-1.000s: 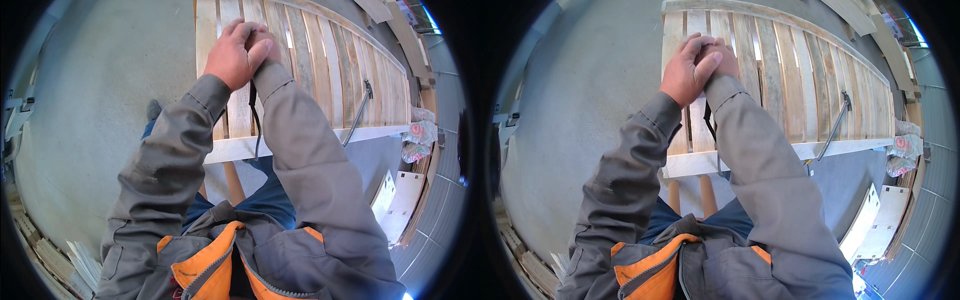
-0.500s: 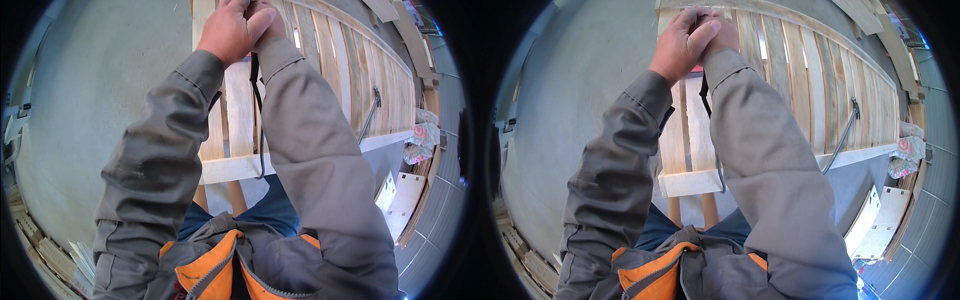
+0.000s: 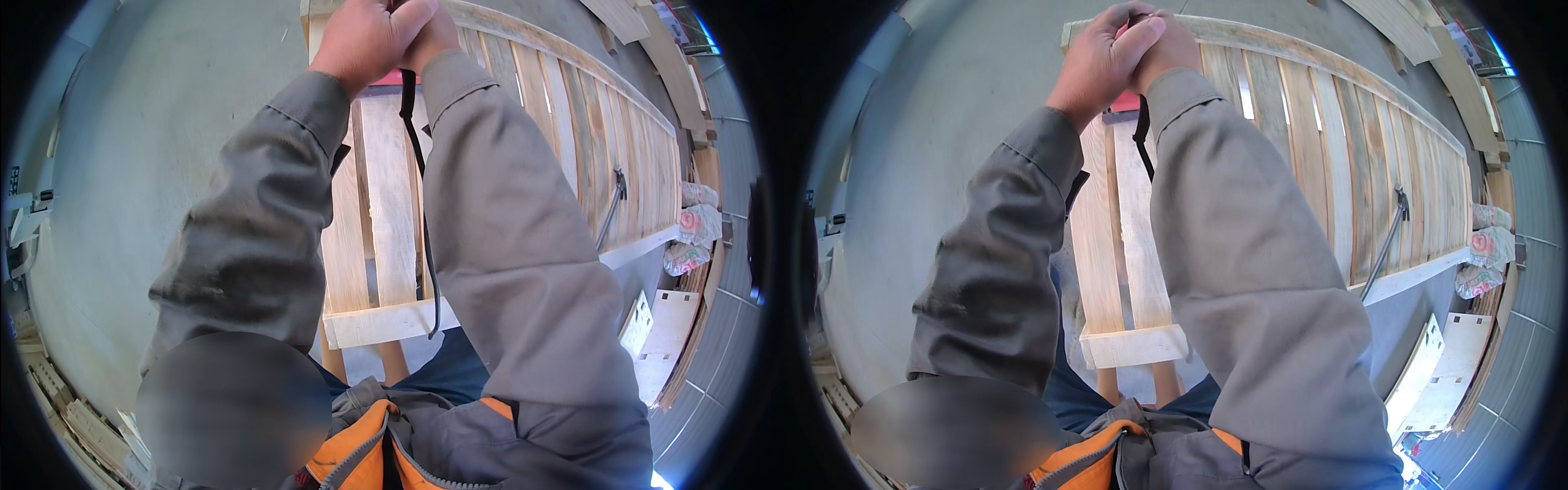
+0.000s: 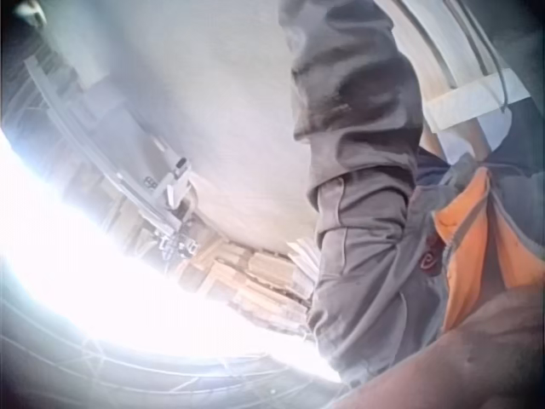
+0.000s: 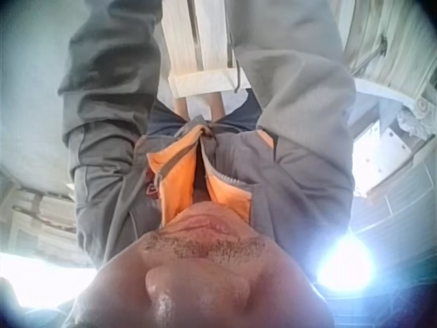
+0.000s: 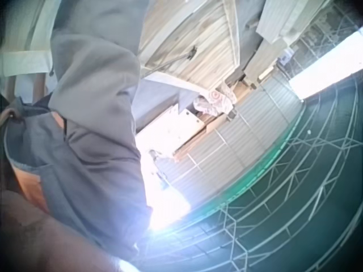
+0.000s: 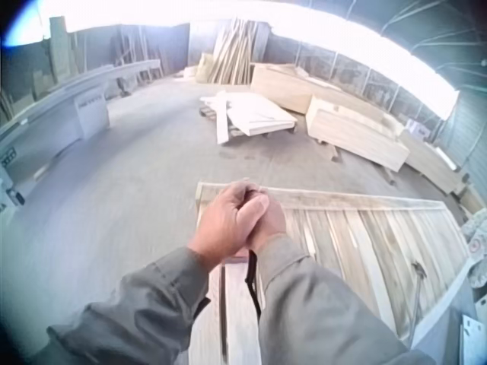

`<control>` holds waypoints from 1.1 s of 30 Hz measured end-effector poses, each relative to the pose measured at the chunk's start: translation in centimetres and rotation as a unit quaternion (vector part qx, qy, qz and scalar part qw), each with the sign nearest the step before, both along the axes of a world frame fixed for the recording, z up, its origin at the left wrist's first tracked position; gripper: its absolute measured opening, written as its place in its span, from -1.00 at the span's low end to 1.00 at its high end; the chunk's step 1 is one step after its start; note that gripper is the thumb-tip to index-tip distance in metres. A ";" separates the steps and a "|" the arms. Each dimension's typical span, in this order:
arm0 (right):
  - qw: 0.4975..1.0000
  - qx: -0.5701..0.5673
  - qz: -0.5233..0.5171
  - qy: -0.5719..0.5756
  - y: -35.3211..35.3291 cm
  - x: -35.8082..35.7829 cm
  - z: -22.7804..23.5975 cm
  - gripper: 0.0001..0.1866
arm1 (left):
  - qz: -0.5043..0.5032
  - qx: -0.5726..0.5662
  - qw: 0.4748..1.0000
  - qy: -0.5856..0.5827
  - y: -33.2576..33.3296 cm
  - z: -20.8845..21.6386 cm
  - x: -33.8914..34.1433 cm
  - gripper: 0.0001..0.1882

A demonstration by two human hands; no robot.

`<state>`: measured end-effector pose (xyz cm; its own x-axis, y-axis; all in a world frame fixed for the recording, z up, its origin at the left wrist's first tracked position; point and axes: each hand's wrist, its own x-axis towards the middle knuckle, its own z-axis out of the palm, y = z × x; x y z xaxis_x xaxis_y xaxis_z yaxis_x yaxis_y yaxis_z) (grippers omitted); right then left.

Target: The person uses a red electric sander to smooth the surface of a wooden slatted structure. They move the sander along the slats and edges, occasionally pausing to adjust the power cord to prevent it from getting caught.

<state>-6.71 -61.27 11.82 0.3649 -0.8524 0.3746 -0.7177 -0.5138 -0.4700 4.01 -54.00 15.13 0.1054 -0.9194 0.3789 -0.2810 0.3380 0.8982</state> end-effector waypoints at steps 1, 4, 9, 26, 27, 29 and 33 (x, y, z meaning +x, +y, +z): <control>0.999 -0.011 0.017 -0.025 -0.8 0.1 -0.2 -0.72 | 0.001 0.001 1.000 0.002 -0.5 0.1 0.2 -0.57; 0.987 0.045 0.067 -0.139 -3.4 0.7 -0.7 -0.73 | -0.038 -0.017 0.998 0.054 -2.6 0.2 0.6 -0.58; 0.990 0.121 0.040 -0.053 -3.9 1.7 -3.0 -0.69 | -0.077 0.022 0.997 0.008 -3.2 -0.9 2.0 -0.46; 0.982 -0.010 -0.014 0.187 9.8 -3.1 1.3 -0.69 | 0.001 0.001 0.999 -0.048 8.2 -0.8 -2.9 -0.50; 0.979 -0.010 -0.010 0.205 10.7 -3.4 1.5 -0.69 | -0.002 0.011 0.999 -0.050 9.1 -0.6 -3.2 -0.48; 0.984 -0.021 -0.004 0.174 12.3 -3.8 1.7 -0.70 | -0.002 0.019 0.999 -0.026 10.3 -0.7 -3.5 -0.48; 0.983 0.008 -0.021 0.180 15.2 -4.4 1.5 -0.72 | -0.001 0.024 0.999 -0.032 13.1 -0.5 -4.1 -0.47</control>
